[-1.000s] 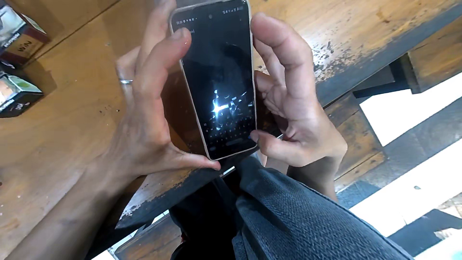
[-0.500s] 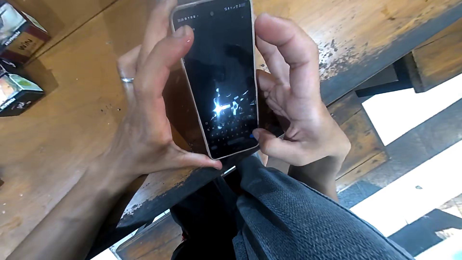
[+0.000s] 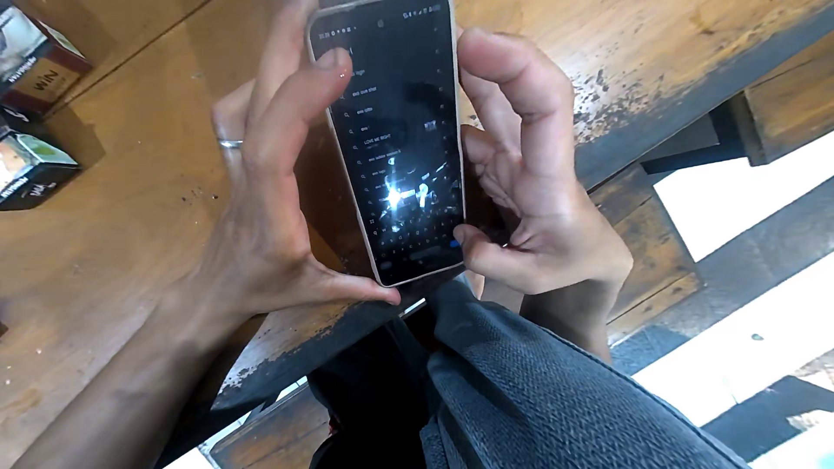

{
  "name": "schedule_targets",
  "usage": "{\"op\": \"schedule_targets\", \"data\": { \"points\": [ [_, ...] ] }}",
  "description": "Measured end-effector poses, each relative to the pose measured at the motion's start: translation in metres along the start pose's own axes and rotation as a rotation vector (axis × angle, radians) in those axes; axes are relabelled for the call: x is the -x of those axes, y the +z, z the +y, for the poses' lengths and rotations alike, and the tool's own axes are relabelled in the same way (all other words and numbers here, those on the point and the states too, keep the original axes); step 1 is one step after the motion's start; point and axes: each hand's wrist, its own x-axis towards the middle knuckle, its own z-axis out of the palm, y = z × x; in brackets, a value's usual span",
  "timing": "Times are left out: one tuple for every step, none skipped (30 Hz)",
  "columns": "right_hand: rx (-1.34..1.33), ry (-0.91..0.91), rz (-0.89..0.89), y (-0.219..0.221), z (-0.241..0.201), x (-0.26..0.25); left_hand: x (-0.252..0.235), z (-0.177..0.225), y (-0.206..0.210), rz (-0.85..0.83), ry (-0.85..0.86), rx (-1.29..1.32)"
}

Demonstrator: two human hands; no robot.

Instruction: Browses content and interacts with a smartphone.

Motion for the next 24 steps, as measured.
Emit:
{"op": "schedule_targets", "data": {
  "points": [
    [-0.004,0.005,0.008,0.0004,-0.0013,-0.0004,0.0004,-0.0027,-0.0002,-0.002,0.007,0.022],
    [-0.015,0.006,0.013,0.0006,-0.0021,-0.0007,0.0005,-0.0043,-0.0005,-0.004,0.013,0.025],
    [-0.023,0.006,0.014,0.0007,-0.0025,-0.0009,0.0003,-0.0051,-0.0004,-0.003,0.018,0.021],
    [-0.021,0.006,0.016,0.0006,-0.0027,-0.001,0.0004,-0.0055,0.0,0.002,0.023,0.01],
    [-0.012,0.01,0.016,0.0005,-0.003,-0.0009,0.0005,-0.0056,0.0002,0.004,0.026,-0.001],
    [-0.007,0.014,0.013,0.0003,-0.0031,-0.0009,0.0006,-0.0056,0.0003,0.004,0.025,-0.004],
    [-0.006,0.016,0.012,0.0001,-0.003,-0.0006,0.0007,-0.0055,0.0004,0.002,0.022,-0.001],
    [-0.008,0.02,0.015,0.0001,-0.0032,-0.0004,0.0008,-0.0052,0.0005,0.004,0.017,0.005],
    [-0.01,0.021,0.015,0.0002,-0.003,-0.0005,0.0008,-0.0049,0.0006,0.006,0.016,0.008],
    [-0.013,0.017,0.017,0.0005,-0.0025,-0.0008,0.0007,-0.005,0.0004,0.007,0.02,0.007],
    [-0.015,0.008,0.015,0.0008,-0.0013,-0.0006,0.0007,-0.005,0.0003,0.008,0.024,0.005],
    [-0.019,-0.003,0.005,0.0006,0.0004,-0.0001,0.0007,-0.0048,0.0002,0.007,0.024,0.004],
    [-0.022,-0.009,0.002,0.0007,0.0016,0.0002,0.0008,-0.0044,0.0001,0.003,0.021,0.004],
    [-0.018,-0.01,0.001,0.0008,0.0018,0.0002,0.0008,-0.004,-0.0001,0.0,0.016,0.008],
    [-0.016,-0.007,0.0,0.0007,0.0013,0.0001,0.0007,-0.0036,-0.0003,-0.002,0.01,0.014],
    [-0.014,-0.001,0.006,0.0009,-0.0002,-0.0001,0.0009,-0.0035,-0.0002,0.0,0.012,0.01],
    [-0.011,0.006,0.019,0.0013,-0.0022,-0.0006,0.0009,-0.0041,0.0,0.002,0.015,0.009],
    [-0.012,0.009,0.023,0.0012,-0.0035,-0.0011,0.0009,-0.0047,-0.0001,0.001,0.019,0.004],
    [-0.015,0.01,0.025,0.0013,-0.0041,-0.0014,0.001,-0.0051,-0.0003,-0.001,0.02,0.007],
    [-0.018,0.013,0.026,0.0015,-0.0044,-0.0015,0.0011,-0.0053,-0.0002,-0.003,0.02,0.011],
    [-0.02,0.017,0.028,0.0016,-0.0048,-0.0014,0.0009,-0.005,-0.0002,-0.006,0.015,0.017],
    [-0.024,0.021,0.028,0.0017,-0.005,-0.0014,0.0009,-0.0047,-0.0002,-0.008,0.008,0.021],
    [-0.03,0.025,0.029,0.002,-0.0053,-0.0016,0.0009,-0.0046,0.0001,-0.004,0.008,0.026],
    [-0.028,0.025,0.03,0.0021,-0.0051,-0.0018,0.0005,-0.0032,0.0003,-0.002,0.006,0.018]
  ]
}}
